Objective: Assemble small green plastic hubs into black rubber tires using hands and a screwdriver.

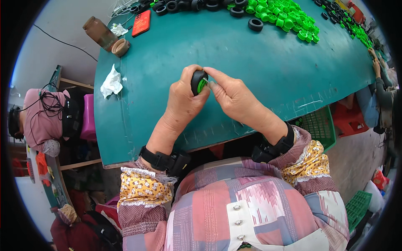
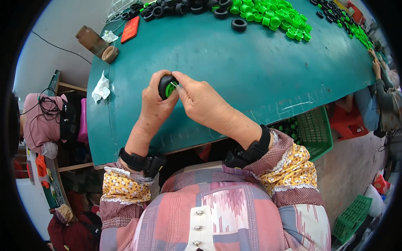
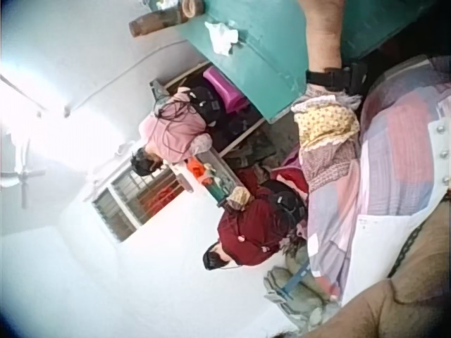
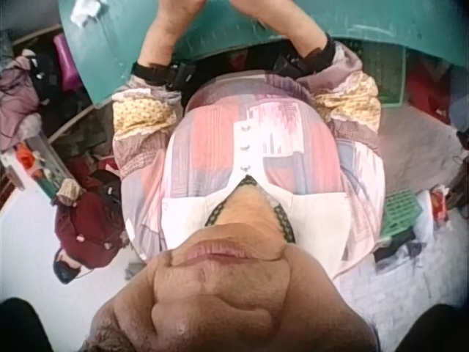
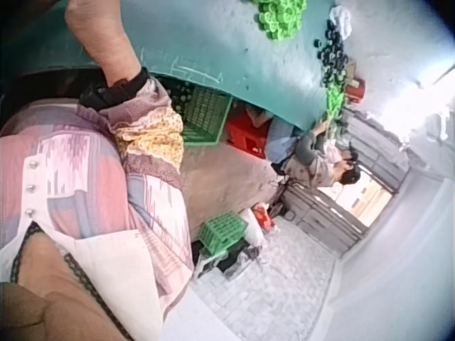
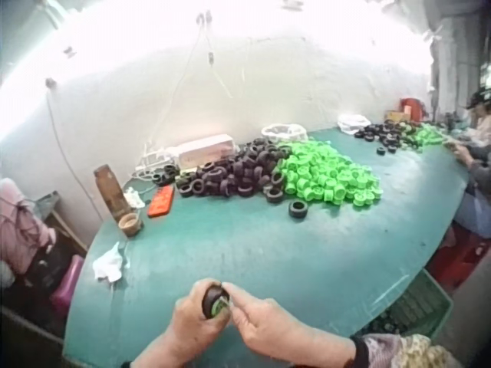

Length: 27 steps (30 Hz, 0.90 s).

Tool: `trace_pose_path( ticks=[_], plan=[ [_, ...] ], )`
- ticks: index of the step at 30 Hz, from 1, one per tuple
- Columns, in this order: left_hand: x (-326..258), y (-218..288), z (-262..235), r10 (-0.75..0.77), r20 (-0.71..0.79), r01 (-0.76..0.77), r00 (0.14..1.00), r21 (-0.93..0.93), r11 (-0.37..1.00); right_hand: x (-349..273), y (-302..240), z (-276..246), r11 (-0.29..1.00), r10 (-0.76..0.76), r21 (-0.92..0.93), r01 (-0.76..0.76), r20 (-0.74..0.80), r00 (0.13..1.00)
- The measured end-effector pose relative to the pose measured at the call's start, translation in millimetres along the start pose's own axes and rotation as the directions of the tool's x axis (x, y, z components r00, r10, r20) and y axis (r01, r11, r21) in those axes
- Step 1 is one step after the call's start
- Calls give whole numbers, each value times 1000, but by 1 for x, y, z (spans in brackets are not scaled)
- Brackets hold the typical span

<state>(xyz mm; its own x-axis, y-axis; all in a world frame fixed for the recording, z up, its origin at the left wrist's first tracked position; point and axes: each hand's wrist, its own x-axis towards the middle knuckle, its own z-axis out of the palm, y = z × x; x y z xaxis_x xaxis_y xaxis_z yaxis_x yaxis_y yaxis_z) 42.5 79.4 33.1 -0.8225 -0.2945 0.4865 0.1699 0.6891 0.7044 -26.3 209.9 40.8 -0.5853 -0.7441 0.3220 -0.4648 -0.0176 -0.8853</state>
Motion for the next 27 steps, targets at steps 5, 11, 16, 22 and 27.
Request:
trace_pose_path(
  ticks=[5, 11, 16, 22, 27],
  plan=[
    [21, 2, -28, -314, 588, 542, 746, -262, 798, 0, 0, -2, 999, -5, -34, 6, 28, 1000],
    [11, 9, -7, -203, -7, 193, 979, -279, 941, 16, -9, -15, 987, 141, 64, -146, 71, 987],
    [12, 7, -9, 19, -13, -20, 1000, -92, 996, 4, -17, -12, 991, 16, -130, -15, 9, 1000],
    [17, 3, -18, -146, 355, 162, 923, -15, 987, 3, -5, -2, 997, -62, -46, 61, -21, 998],
    [7, 6, 2, -26, -114, 25, 993, -17, 1000, 11, -1, -11, 1000, 29, 9, -30, 31, 999]
  ],
)
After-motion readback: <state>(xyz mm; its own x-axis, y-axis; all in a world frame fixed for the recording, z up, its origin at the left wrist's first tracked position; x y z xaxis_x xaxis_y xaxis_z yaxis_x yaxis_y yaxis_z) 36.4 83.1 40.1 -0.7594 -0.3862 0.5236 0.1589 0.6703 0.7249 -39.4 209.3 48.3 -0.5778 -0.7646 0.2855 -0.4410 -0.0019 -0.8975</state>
